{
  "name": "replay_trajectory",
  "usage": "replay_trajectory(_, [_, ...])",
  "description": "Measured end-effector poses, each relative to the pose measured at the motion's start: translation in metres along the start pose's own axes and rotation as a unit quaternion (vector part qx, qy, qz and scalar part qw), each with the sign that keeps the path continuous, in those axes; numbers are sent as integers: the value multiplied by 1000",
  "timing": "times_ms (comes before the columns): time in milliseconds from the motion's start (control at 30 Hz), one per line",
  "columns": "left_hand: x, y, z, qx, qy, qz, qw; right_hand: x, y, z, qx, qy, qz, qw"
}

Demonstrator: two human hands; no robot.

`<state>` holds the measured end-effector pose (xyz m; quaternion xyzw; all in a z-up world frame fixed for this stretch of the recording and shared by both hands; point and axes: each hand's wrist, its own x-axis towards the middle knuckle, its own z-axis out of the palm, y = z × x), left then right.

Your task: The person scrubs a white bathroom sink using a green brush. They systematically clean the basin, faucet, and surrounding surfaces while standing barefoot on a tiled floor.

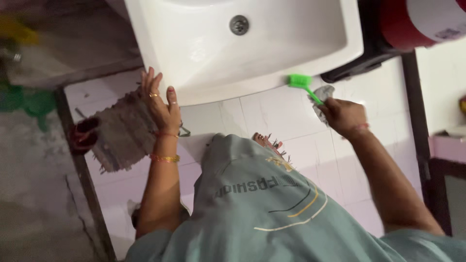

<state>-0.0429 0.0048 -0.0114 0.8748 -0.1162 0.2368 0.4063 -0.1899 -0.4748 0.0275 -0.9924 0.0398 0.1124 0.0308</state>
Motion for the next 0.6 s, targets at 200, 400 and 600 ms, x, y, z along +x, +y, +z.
replay_trajectory(200, [-77, 18, 9, -60, 70, -157, 983, 26, -67, 9, -34, -17, -195, 980])
replay_trajectory(400, [-112, 2, 16, -214, 130, -250, 935, 57, -115, 25, -1, 44, -274, 961])
replay_trajectory(600, [-118, -28, 13, -214, 131, -256, 934, 23, -61, -4, -153, -54, -75, 984])
